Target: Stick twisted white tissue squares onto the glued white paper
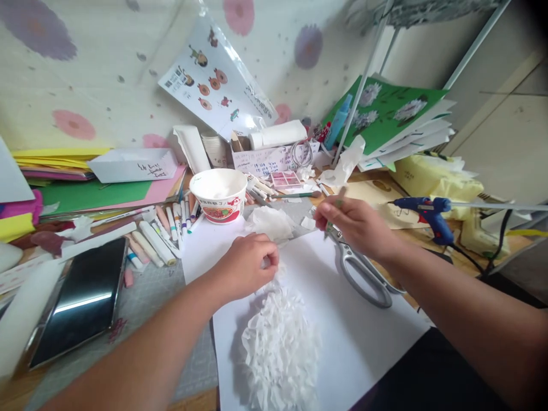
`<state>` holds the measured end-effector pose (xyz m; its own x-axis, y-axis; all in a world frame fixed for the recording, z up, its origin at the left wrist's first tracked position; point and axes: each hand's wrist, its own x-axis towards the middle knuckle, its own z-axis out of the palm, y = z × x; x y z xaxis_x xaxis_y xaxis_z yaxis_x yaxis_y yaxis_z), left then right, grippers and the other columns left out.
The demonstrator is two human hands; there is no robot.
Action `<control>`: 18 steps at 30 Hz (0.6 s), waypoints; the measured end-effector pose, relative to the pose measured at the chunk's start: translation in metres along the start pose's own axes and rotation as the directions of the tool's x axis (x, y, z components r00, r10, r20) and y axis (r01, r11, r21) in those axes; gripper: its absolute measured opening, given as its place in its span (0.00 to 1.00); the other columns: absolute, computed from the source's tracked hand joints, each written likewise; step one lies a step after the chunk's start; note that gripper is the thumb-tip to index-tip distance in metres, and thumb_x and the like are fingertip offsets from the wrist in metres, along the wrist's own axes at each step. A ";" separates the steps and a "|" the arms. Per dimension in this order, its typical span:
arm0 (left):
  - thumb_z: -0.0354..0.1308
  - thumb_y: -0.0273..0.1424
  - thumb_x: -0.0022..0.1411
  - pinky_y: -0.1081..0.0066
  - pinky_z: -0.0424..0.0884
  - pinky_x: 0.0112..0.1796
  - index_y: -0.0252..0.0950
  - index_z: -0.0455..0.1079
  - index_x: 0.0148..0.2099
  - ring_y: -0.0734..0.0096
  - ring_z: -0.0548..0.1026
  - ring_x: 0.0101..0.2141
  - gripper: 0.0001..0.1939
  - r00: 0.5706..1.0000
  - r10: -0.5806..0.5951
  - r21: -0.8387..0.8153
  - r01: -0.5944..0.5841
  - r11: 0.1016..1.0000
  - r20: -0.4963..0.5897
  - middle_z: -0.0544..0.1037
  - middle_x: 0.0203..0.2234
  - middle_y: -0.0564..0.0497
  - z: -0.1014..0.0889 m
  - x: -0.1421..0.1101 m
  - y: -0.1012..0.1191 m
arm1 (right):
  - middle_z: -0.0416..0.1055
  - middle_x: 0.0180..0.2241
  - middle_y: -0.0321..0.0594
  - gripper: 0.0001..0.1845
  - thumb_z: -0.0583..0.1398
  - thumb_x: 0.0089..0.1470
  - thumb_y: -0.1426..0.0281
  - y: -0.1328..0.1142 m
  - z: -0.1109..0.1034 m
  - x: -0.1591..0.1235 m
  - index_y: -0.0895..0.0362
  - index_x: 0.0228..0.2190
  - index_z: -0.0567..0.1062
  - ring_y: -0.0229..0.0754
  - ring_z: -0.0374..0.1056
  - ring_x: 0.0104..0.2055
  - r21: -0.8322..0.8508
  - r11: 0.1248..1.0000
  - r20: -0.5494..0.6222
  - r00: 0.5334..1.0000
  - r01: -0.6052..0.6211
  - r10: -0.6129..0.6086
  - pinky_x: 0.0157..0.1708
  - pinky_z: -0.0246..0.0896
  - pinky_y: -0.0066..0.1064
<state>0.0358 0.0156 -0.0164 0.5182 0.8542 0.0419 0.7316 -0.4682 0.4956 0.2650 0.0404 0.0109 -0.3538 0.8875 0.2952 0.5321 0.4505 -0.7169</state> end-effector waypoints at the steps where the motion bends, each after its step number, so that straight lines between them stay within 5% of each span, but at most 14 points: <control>1: 0.55 0.23 0.52 0.70 0.64 0.37 0.38 0.68 0.27 0.70 0.70 0.35 0.05 1.000 0.000 0.000 0.000 1.000 -0.004 0.72 0.30 0.55 0.000 0.000 0.000 | 0.68 0.25 0.39 0.20 0.47 0.63 0.63 0.002 0.003 0.007 0.59 0.32 0.73 0.38 0.64 0.28 -0.122 0.993 0.050 0.999 0.001 0.005 0.30 0.59 0.29; 4: 0.54 0.22 0.52 0.68 0.64 0.40 0.38 0.68 0.27 0.68 0.70 0.38 0.06 1.000 -0.008 0.006 0.008 1.000 -0.012 0.72 0.32 0.54 -0.001 -0.002 0.001 | 0.68 0.27 0.38 0.11 0.54 0.54 0.72 0.009 0.016 0.024 0.58 0.36 0.75 0.38 0.64 0.29 -0.366 0.926 0.217 0.976 0.097 -0.017 0.30 0.55 0.28; 8: 0.54 0.22 0.52 0.64 0.63 0.42 0.38 0.69 0.27 0.65 0.69 0.40 0.06 0.999 -0.039 0.014 0.039 0.999 -0.011 0.71 0.34 0.53 -0.002 -0.003 0.002 | 0.68 0.37 0.43 0.18 0.59 0.40 0.80 0.017 0.033 0.033 0.58 0.37 0.76 0.40 0.64 0.32 -0.433 0.881 0.330 0.943 0.189 -0.040 0.29 0.52 0.28; 12: 0.55 0.23 0.51 0.62 0.62 0.45 0.38 0.70 0.26 0.63 0.68 0.42 0.06 0.998 -0.062 0.019 0.062 0.998 -0.005 0.72 0.35 0.52 -0.002 -0.003 0.003 | 0.67 0.39 0.45 0.13 0.58 0.44 0.78 0.020 0.042 0.032 0.59 0.35 0.76 0.40 0.62 0.31 -0.457 0.870 0.316 0.948 0.185 -0.036 0.28 0.48 0.29; 18: 0.55 0.23 0.51 0.64 0.63 0.45 0.39 0.70 0.27 0.64 0.69 0.43 0.06 0.997 -0.074 0.011 0.074 0.997 0.013 0.72 0.37 0.53 -0.002 -0.002 0.003 | 0.63 0.27 0.37 0.02 0.58 0.46 0.73 0.008 0.032 0.025 0.59 0.24 0.71 0.37 0.59 0.29 -0.311 0.950 0.194 0.981 0.036 0.026 0.28 0.51 0.28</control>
<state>0.0357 0.0133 -0.0130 0.4682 0.8836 -0.0062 0.7728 -0.4061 0.4877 0.2358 0.0627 -0.0077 -0.4820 0.8635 0.1484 0.7318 0.4899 -0.4739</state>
